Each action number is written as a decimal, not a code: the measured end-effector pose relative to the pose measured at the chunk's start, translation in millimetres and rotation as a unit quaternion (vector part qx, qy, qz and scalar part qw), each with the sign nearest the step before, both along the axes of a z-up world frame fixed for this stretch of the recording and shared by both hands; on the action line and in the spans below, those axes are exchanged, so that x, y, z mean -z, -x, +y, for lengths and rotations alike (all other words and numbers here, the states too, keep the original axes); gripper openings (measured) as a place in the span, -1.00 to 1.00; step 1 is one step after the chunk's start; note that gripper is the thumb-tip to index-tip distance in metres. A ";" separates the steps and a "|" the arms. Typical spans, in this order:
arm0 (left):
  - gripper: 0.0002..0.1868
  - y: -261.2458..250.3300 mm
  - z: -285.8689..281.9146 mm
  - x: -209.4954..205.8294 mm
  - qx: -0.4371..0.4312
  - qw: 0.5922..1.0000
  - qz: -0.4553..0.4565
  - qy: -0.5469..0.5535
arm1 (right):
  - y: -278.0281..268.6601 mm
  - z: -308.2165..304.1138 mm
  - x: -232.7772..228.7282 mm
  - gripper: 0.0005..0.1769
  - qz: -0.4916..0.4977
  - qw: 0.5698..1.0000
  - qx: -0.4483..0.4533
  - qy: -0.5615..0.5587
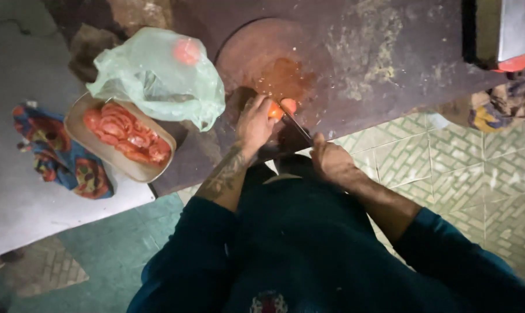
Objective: Slicing tomatoes on a wooden cutting board using a kitchen knife.
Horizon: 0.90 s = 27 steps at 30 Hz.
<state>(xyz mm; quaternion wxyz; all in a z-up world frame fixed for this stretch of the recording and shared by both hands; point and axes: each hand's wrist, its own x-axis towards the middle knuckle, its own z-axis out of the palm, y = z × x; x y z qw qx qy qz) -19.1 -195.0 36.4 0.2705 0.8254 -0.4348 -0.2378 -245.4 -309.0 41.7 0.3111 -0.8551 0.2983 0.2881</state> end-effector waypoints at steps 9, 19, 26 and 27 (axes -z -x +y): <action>-0.50 -4.5 3.8 7.7 -0.001 0.996 -0.031 0.078 | -88.7 -8.2 42.3 -0.55 0.002 0.998 0.056 -0.001; -0.52 -2.5 -3.0 2.8 -0.015 0.998 0.018 0.052 | -7.2 -11.5 -10.7 -0.62 -0.025 0.999 -0.030 0.022; -0.51 -2.6 3.7 16.8 0.000 0.998 -0.012 0.057 | -80.2 -8.6 98.2 -0.64 -0.071 0.997 0.017 0.037; -0.51 1.9 10.4 13.5 0.001 0.999 -0.011 0.052 | -64.2 1.2 87.0 -0.64 -0.070 0.997 0.018 0.033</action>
